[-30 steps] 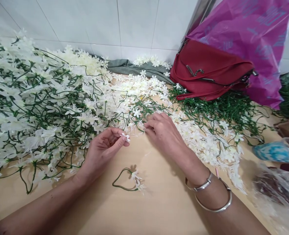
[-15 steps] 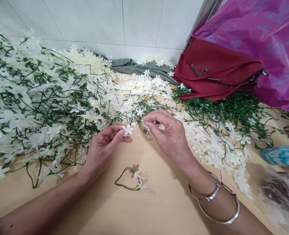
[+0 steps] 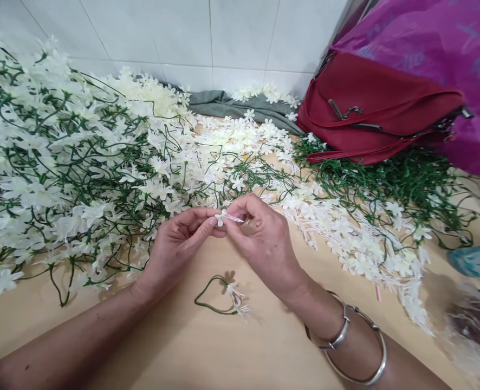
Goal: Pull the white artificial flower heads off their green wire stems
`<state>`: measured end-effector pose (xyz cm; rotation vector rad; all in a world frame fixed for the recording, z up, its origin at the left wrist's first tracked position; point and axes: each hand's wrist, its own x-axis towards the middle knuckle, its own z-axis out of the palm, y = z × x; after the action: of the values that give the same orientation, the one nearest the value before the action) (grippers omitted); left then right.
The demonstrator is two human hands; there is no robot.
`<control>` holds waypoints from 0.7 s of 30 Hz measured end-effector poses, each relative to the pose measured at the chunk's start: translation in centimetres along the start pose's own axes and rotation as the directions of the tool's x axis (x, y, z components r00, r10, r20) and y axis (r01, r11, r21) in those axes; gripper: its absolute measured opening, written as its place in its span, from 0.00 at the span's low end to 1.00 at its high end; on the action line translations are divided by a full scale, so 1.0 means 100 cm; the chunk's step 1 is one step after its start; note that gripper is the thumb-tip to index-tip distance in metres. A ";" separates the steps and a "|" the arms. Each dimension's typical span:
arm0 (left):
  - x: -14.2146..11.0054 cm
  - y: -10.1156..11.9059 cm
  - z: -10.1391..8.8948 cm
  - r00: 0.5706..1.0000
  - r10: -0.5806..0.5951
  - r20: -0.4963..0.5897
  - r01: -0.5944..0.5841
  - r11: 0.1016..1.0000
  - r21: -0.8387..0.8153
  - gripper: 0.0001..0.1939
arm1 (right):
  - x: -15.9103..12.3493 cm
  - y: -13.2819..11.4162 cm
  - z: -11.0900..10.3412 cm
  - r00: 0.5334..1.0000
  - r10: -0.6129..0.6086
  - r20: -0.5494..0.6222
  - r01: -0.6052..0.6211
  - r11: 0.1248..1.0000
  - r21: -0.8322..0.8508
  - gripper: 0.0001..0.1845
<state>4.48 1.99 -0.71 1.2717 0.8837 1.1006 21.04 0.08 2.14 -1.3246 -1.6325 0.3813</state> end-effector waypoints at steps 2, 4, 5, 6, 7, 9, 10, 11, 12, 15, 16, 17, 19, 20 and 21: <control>0.000 -0.001 0.000 1.000 0.014 0.019 -0.014 1.000 -0.004 0.09 | -0.001 -0.001 0.002 1.000 -0.004 -0.012 0.004 1.000 -0.015 0.08; 0.000 -0.002 -0.001 0.998 0.035 0.043 -0.035 0.999 0.004 0.09 | -0.003 0.000 0.004 1.000 -0.007 -0.020 0.007 1.000 -0.010 0.09; 0.000 -0.002 -0.001 0.997 0.049 0.055 -0.050 0.999 0.015 0.09 | -0.004 0.000 0.005 1.000 -0.007 -0.022 0.007 1.000 -0.004 0.09; -0.001 -0.002 -0.002 0.996 0.061 0.063 -0.063 0.998 0.027 0.08 | -0.004 0.001 0.006 1.000 -0.005 -0.023 0.005 1.000 0.003 0.09; -0.001 -0.001 -0.002 0.995 0.068 0.067 -0.070 0.997 0.036 0.08 | -0.005 0.002 0.007 1.000 -0.001 -0.024 0.001 1.000 0.008 0.09; -0.001 0.000 -0.003 0.997 0.056 0.059 -0.058 0.998 0.029 0.08 | -0.006 0.003 0.007 0.999 0.002 -0.032 -0.002 1.000 -0.004 0.08; -0.001 0.001 -0.004 0.998 0.038 0.050 -0.039 0.999 0.015 0.08 | -0.006 0.003 0.008 0.999 -0.005 -0.038 0.004 1.000 -0.020 0.09; -0.001 0.003 -0.004 0.999 0.018 0.044 -0.018 1.000 0.000 0.08 | -0.006 0.003 0.007 0.999 -0.015 -0.044 0.014 0.999 -0.039 0.09; -0.001 0.004 -0.004 0.999 -0.001 0.040 0.002 1.000 -0.016 0.08 | -0.006 0.003 0.007 0.998 -0.026 -0.049 0.023 0.998 -0.056 0.09; 0.000 0.008 -0.003 0.998 -0.045 0.040 0.047 0.998 -0.053 0.09 | -0.007 0.004 0.006 0.997 -0.047 -0.069 0.041 0.996 -0.084 0.09; 0.000 0.009 -0.003 0.998 -0.057 0.039 0.060 0.996 -0.065 0.09 | -0.007 0.004 0.005 0.996 -0.057 -0.072 0.050 0.995 -0.090 0.09; -0.001 0.009 -0.002 0.997 -0.067 0.032 0.069 0.995 -0.074 0.09 | -0.006 0.005 0.005 0.995 -0.075 -0.072 0.068 0.993 -0.097 0.08; -0.001 0.010 -0.001 0.997 -0.074 -0.003 0.073 0.994 -0.084 0.09 | -0.005 0.007 0.003 0.990 -0.134 -0.050 0.128 0.987 -0.098 0.08; -0.002 0.010 -0.001 0.997 -0.073 -0.023 0.071 0.993 -0.093 0.08 | -0.004 0.009 0.003 0.986 -0.159 -0.045 0.155 0.984 -0.086 0.08; -0.002 0.010 -0.001 0.997 -0.070 -0.045 0.065 0.993 -0.103 0.08 | -0.002 0.010 0.001 0.982 -0.184 -0.040 0.181 0.981 -0.066 0.08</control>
<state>4.17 1.82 0.29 1.1282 0.8899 1.1127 21.50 0.33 1.23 -1.2073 -1.7225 0.1895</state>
